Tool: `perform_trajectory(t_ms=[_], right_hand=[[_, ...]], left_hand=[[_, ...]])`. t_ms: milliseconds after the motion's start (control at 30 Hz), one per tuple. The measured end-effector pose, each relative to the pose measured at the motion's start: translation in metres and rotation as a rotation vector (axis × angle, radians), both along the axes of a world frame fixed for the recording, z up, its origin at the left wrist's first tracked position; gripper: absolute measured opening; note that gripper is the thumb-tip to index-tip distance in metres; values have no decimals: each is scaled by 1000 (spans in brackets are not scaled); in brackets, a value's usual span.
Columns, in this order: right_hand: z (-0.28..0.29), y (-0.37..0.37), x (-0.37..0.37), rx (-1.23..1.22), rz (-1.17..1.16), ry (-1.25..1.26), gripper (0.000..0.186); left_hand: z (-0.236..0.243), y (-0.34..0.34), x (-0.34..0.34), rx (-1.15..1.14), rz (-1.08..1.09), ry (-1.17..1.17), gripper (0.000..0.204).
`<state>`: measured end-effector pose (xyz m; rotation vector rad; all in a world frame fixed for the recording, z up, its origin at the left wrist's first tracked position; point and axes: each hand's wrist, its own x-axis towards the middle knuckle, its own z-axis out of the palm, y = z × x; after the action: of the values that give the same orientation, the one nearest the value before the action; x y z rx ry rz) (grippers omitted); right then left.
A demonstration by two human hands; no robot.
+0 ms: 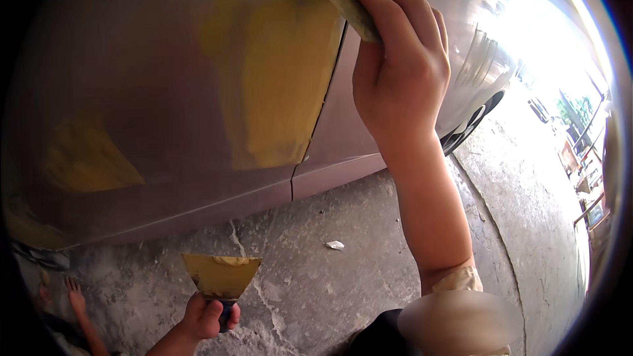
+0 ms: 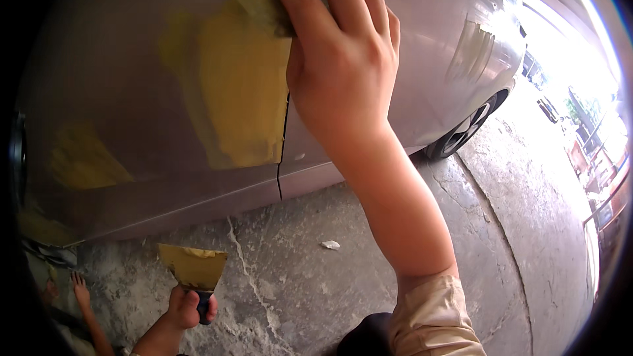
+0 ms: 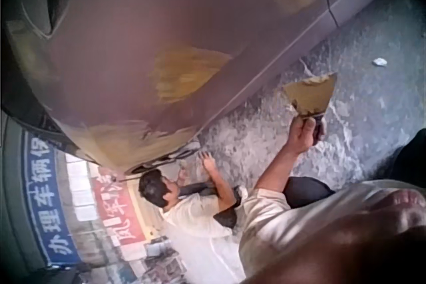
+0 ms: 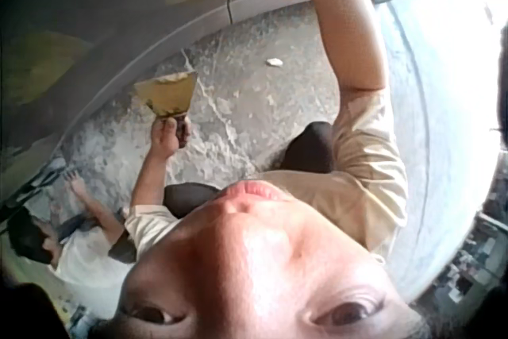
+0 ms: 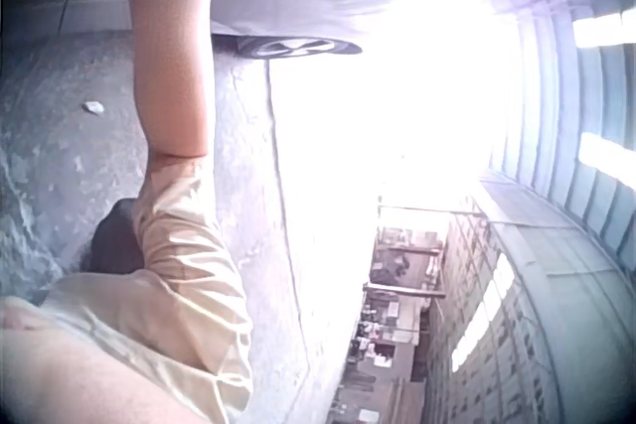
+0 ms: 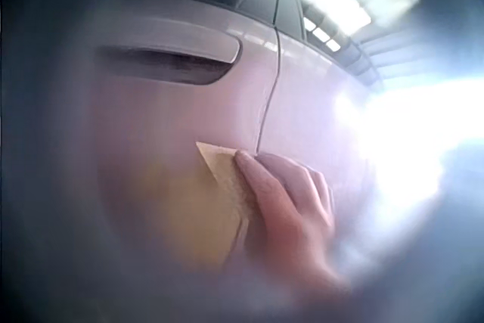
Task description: The person applies a yellowish body filler to the side panel of a car using a putty knife and a sanding block. They spread the filler over a section of the door and then smooth it with the sanding block. Another person is visible working on the same vehicle nearby.
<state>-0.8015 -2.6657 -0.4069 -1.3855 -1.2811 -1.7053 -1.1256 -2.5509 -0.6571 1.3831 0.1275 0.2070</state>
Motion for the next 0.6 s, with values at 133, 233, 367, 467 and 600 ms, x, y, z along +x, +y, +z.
perform_trajectory(t_ms=[133, 233, 367, 467, 600], right_hand=[[18, 4, 5, -62, -93, -20, 46], [14, 8, 5, -102, -118, 0, 44], [-3, 18, 11, -72, -168, -26, 44], [-20, 24, 19, -34, -85, -110, 47], [-50, 23, 23, -58, -184, -127, 49]], left_hand=[[-4, 0, 4, 27, 28, -23, 52], [-6, 3, 8, 34, 17, -22, 52], [-15, 5, 3, -17, 11, -7, 47], [-19, 7, 4, -19, 16, 21, 51], [-26, 12, 8, -14, 20, 49, 58]])
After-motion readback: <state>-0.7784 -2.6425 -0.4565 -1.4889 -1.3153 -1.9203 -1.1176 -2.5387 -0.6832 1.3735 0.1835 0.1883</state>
